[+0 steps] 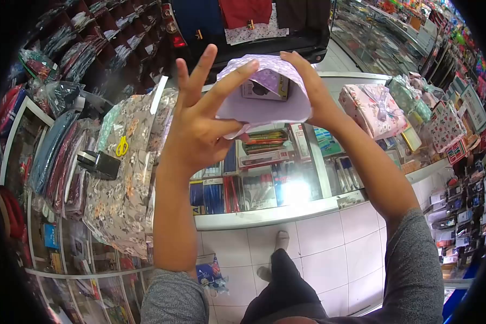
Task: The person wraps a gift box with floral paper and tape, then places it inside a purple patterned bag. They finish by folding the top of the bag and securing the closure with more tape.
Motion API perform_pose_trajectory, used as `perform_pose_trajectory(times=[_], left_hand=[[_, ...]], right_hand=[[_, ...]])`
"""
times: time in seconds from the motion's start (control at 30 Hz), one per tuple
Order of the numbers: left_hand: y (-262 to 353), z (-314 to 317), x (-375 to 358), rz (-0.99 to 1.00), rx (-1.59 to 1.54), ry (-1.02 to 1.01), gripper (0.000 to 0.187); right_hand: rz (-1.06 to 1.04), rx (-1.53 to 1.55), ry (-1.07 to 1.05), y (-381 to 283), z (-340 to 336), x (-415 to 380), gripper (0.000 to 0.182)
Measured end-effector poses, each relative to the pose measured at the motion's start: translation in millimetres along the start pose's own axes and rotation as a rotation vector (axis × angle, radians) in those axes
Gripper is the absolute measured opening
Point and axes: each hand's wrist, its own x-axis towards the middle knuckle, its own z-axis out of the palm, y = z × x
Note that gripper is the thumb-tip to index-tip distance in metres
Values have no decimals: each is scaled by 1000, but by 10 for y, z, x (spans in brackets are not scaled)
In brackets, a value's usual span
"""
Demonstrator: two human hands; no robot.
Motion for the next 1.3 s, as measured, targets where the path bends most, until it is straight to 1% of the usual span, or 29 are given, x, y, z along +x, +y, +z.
perform_pose_trajectory(times=[0.03,0.1,0.2,0.23,0.3,0.33,0.37,0.4,0.5,0.57,0.63,0.67,0.7,0.77,0.8,0.83,0.9,0.93,0.97,1.03,1.07,1.1,1.17,1.2,1.23,1.3], left_hand=[[18,-19,-4,0,-3,3,22],[69,-92,9,-43,-71,32,14],[111,-153,25,-41,-58,41,16],[114,-170,23,-41,-51,44,17],[105,-195,23,-13,-42,35,14],[131,-208,30,-13,-61,89,19],[149,-216,33,-14,-79,142,30],[97,-181,25,29,-45,212,47],[96,-144,-27,43,-30,185,45],[179,-140,-14,74,12,213,44],[237,-89,-36,109,-16,282,40],[218,-60,27,211,-83,355,31],[219,-39,27,211,-82,357,31],[206,9,-4,94,-308,194,23],[193,11,3,76,-322,144,24],[200,8,-3,72,-319,145,24],[211,1,-16,-169,-450,-38,33],[219,-48,-15,-280,-462,-168,55],[217,-21,-57,-282,-460,-166,55],[226,63,-114,-231,-310,-237,55],[227,61,-130,-347,-340,-419,65],[223,104,-165,-351,-342,-418,65],[201,229,-242,-511,-259,-656,68],[197,211,-149,-574,-272,-900,64],[224,225,-148,-575,-271,-901,64],[269,270,-189,-532,-169,-849,55]], right_hand=[[-17,18,5,16,46,-27,89],[-34,31,5,25,115,-58,90],[59,142,26,-25,189,-85,91],[59,138,27,-26,188,-90,91],[62,139,38,-21,181,-94,90],[77,140,46,-29,179,-105,89],[77,139,45,-32,180,-108,89],[60,141,60,-38,183,-108,89],[58,123,96,-38,208,-111,88],[69,103,113,-23,211,-112,88],[85,77,127,9,191,-116,88],[75,45,132,24,187,-114,89],[72,44,131,28,174,-108,89],[30,-50,135,34,157,-91,90],[18,-58,137,24,149,-76,90],[15,-55,136,23,154,-76,90],[17,-69,127,27,163,-73,88],[10,-58,123,16,161,-69,87],[8,-57,121,17,169,-65,87],[-39,-78,102,11,177,-53,86],[-37,-67,75,5,167,-60,86],[-37,-65,71,-17,155,-54,86],[-54,-71,-17,-48,136,-48,87],[-54,-69,-18,-55,137,-48,87],[-68,-72,-52,-57,137,-45,87],[-83,-75,-84,-55,133,-46,87]])
